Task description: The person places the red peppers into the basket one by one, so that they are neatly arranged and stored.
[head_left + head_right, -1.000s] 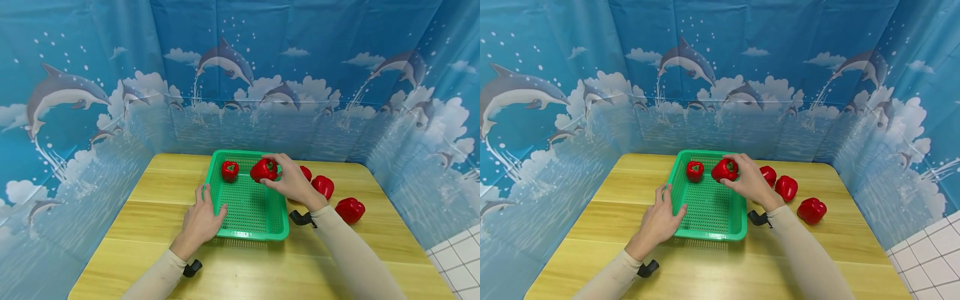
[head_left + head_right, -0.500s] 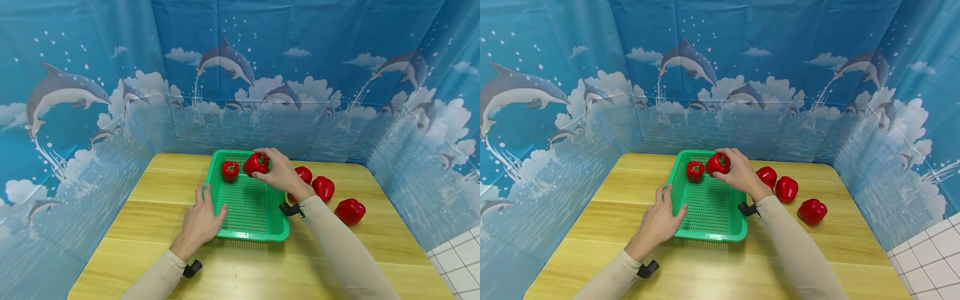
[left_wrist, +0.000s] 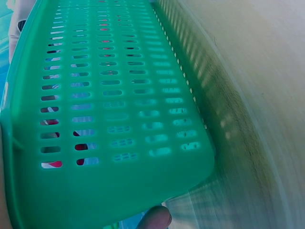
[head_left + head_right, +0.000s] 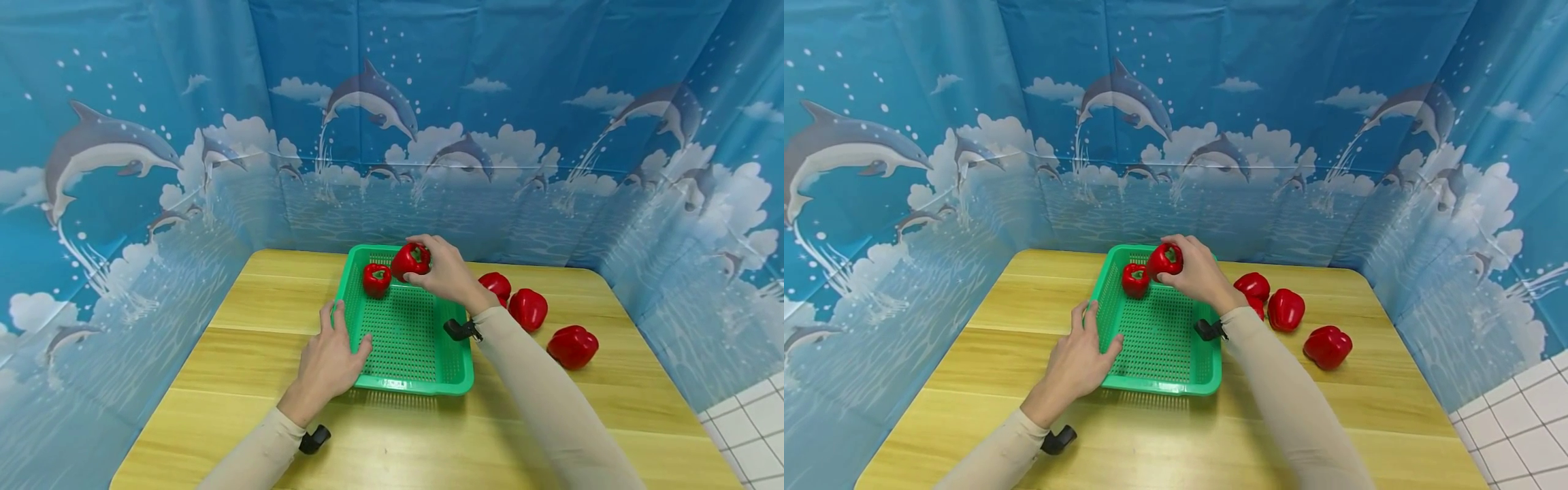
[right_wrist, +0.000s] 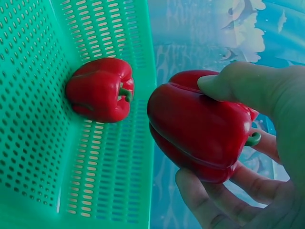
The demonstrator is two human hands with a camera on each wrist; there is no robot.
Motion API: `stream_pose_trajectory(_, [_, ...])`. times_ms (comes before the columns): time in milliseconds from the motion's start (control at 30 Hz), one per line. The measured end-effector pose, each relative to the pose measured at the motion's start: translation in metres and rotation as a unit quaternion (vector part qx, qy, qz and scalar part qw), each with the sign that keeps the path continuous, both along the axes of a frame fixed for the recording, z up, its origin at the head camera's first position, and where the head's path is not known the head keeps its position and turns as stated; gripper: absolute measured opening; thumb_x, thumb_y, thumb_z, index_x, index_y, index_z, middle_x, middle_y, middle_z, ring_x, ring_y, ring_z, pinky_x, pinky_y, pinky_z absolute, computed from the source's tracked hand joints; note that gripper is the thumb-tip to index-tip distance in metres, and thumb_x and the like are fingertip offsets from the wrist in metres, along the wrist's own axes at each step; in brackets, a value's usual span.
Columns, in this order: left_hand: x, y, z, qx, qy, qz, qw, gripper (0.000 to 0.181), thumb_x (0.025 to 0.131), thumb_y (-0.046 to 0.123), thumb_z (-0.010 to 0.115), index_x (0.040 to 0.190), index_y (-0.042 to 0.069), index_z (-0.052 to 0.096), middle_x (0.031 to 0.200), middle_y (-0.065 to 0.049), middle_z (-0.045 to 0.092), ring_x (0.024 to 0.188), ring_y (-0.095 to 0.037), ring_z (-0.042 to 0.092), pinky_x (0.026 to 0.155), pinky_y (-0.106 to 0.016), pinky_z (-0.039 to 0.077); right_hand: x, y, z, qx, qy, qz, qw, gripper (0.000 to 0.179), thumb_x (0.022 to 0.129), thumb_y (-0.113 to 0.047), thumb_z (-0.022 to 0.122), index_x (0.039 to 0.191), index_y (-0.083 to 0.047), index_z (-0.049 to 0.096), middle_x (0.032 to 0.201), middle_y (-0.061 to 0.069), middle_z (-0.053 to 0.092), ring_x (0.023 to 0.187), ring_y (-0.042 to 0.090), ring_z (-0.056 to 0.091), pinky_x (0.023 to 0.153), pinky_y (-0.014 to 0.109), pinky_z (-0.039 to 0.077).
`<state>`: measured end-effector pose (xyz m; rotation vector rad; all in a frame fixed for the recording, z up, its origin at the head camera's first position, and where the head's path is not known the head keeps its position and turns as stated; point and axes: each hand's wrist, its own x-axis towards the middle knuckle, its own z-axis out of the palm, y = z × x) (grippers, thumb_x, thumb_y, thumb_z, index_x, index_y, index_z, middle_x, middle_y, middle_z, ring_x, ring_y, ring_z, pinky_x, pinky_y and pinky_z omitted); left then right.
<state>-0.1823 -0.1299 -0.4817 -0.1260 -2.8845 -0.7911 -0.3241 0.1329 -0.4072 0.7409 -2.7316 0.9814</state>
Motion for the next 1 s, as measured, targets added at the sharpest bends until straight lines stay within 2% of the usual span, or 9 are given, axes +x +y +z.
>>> stream_pose_trajectory(400, [0.0, -0.002, -0.001, -0.004, 0.0, 0.004, 1.0, 0.096, 0.114, 0.053, 0.064, 0.182, -0.005, 0.027, 0.188, -0.025, 0.025, 0.043, -0.018, 0.047, 0.043, -0.03, 0.04, -0.016, -0.015, -0.008, -0.005, -0.02, 0.0, 0.9998, 0.07, 0.102, -0.021, 0.092, 0.165, -0.01, 0.061, 0.157, 0.017, 0.068, 0.135, 0.039, 0.07, 0.107, 0.056, 0.067])
stream_pose_trajectory(633, [0.0, -0.002, 0.0, -0.003, 0.002, 0.002, 1.0, 0.096, 0.115, 0.053, 0.064, 0.181, -0.006, 0.028, 0.187, -0.026, 0.025, 0.044, -0.018, 0.047, 0.043, -0.03, 0.04, -0.024, -0.023, -0.013, 0.009, -0.04, -0.002, 0.9992, 0.071, 0.103, -0.02, 0.091, 0.166, -0.008, 0.06, 0.158, 0.02, 0.067, 0.137, 0.041, 0.069, 0.109, 0.057, 0.066])
stream_pose_trajectory(1000, [0.0, -0.001, -0.001, -0.005, 0.003, 0.001, 1.0, 0.096, 0.115, 0.053, 0.064, 0.181, -0.006, 0.027, 0.187, -0.026, 0.026, 0.044, -0.018, 0.047, 0.043, -0.03, 0.04, -0.027, -0.029, -0.029, 0.026, -0.055, -0.044, 0.9972, 0.072, 0.102, -0.017, 0.09, 0.166, -0.004, 0.06, 0.145, 0.023, 0.068, 0.128, 0.041, 0.068, 0.106, 0.056, 0.066])
